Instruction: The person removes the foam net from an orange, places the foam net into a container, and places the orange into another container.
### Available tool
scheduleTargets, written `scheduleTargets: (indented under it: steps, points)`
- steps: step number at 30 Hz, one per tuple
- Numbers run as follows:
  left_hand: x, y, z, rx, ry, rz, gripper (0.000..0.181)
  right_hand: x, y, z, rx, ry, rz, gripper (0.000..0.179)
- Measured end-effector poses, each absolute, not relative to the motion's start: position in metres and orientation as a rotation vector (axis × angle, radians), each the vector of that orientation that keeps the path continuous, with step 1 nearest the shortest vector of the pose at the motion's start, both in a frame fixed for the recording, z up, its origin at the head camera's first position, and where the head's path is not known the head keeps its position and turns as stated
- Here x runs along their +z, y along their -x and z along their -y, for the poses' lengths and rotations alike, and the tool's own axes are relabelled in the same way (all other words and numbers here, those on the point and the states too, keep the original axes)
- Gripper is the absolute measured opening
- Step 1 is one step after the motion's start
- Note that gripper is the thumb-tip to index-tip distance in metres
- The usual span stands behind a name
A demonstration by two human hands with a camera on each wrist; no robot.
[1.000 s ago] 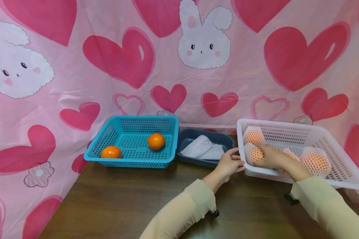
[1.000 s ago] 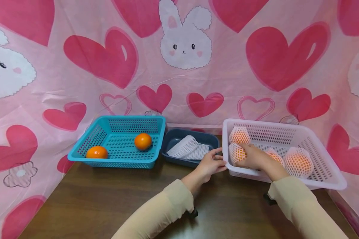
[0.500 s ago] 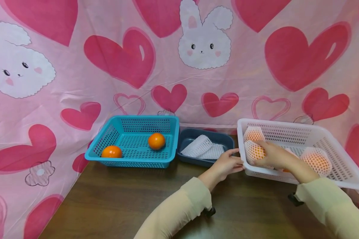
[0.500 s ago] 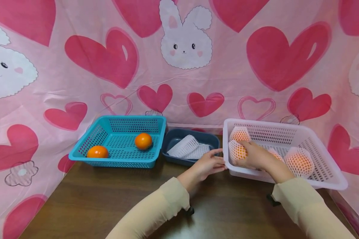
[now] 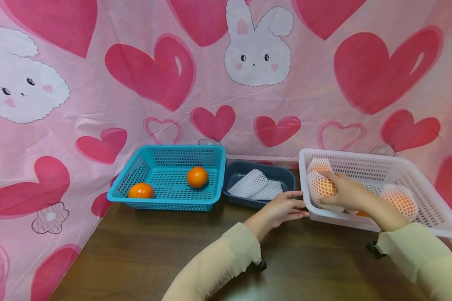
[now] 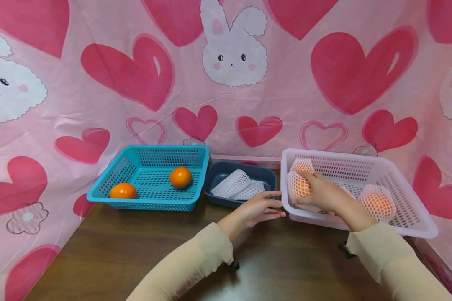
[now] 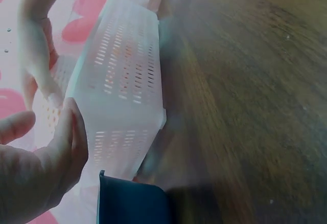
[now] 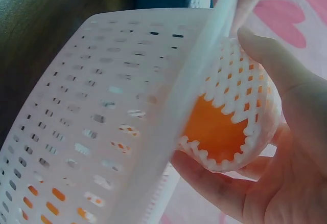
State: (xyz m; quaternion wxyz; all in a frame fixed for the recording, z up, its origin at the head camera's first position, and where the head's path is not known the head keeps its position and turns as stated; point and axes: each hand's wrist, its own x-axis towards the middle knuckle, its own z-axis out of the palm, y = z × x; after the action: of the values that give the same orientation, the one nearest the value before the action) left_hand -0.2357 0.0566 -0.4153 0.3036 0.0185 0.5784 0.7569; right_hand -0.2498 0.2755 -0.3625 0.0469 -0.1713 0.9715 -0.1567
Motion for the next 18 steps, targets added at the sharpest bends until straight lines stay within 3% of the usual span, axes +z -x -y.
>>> scheduleTargets:
  steps: [18]
  points:
    - [-0.421,0.235,-0.020,1.840,-0.203,-1.632,0.044,-0.344,0.237,-0.261,-0.437,0.622,-3.072,0.099]
